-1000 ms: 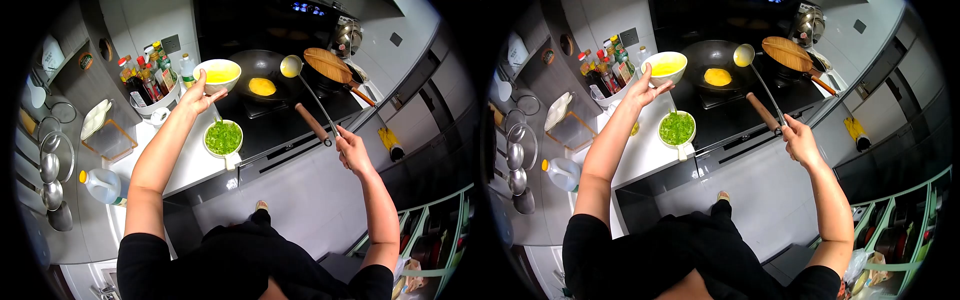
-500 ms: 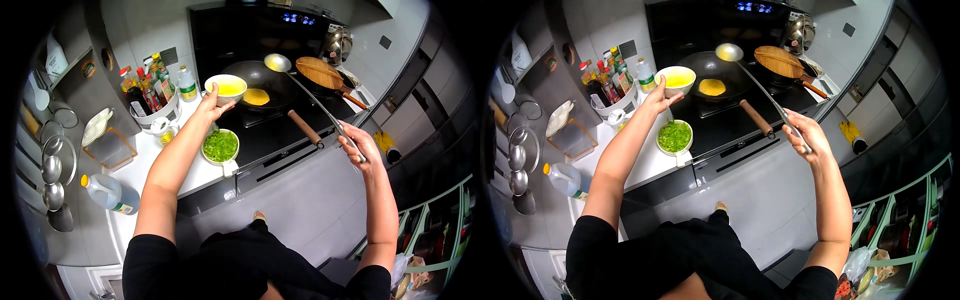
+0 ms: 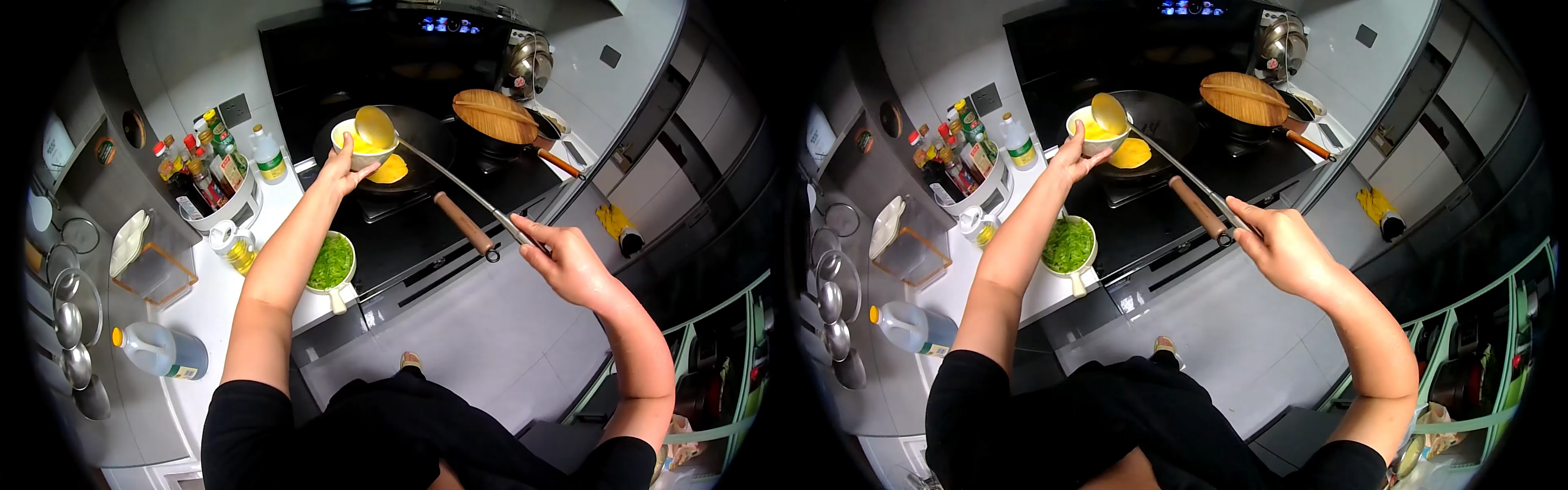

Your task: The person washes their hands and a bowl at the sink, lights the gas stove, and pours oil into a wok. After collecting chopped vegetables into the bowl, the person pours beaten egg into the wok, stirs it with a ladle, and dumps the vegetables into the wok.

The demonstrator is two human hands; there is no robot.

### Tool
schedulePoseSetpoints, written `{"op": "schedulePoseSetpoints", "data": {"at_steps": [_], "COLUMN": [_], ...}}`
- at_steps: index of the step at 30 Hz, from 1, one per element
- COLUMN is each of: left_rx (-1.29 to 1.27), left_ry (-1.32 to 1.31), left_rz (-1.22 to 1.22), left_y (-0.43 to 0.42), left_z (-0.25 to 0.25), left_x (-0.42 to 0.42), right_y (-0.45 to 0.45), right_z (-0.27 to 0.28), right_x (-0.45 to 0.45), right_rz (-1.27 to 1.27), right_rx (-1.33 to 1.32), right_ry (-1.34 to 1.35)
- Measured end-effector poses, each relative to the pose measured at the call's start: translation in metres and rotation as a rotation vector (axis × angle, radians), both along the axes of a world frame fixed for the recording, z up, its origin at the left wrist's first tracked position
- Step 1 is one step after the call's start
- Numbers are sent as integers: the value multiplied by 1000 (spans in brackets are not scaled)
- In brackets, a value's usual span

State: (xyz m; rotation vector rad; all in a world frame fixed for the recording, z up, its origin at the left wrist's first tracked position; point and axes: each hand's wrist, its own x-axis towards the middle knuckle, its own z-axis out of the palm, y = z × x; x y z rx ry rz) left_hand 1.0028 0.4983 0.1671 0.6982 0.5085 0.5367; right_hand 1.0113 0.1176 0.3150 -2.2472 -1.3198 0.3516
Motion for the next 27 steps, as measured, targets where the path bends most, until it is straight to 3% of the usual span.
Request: {"op": "schedulePoseSetpoints", "data": {"at_steps": [2, 5, 6, 7, 9, 13, 27], "left_rx": [23, 40, 85, 130, 162, 237, 0], "left_ry": [2, 12, 29, 45, 77, 96, -17], "left_rz": [-3, -15, -22, -29, -32, -47, 0], "left_y": [-3, -9, -9, -9, -9, -6, 14], "left_z": [3, 6, 5, 4, 2, -2, 1], "left_x": [7, 10, 11, 13, 15, 15, 7], "right_y": [4, 8, 8, 8, 10, 13, 22], "right_z": [0, 12, 9, 10, 12, 6, 25], "right_x": [3, 7, 12, 17, 27, 48, 62], "right_rz": [48, -195, -185, -183, -208, -231, -201], "right_rx": [-20, -92, 7, 4, 94, 227, 425], "right_ry": [-130, 511, 680, 680, 1016, 1368, 1407]}}
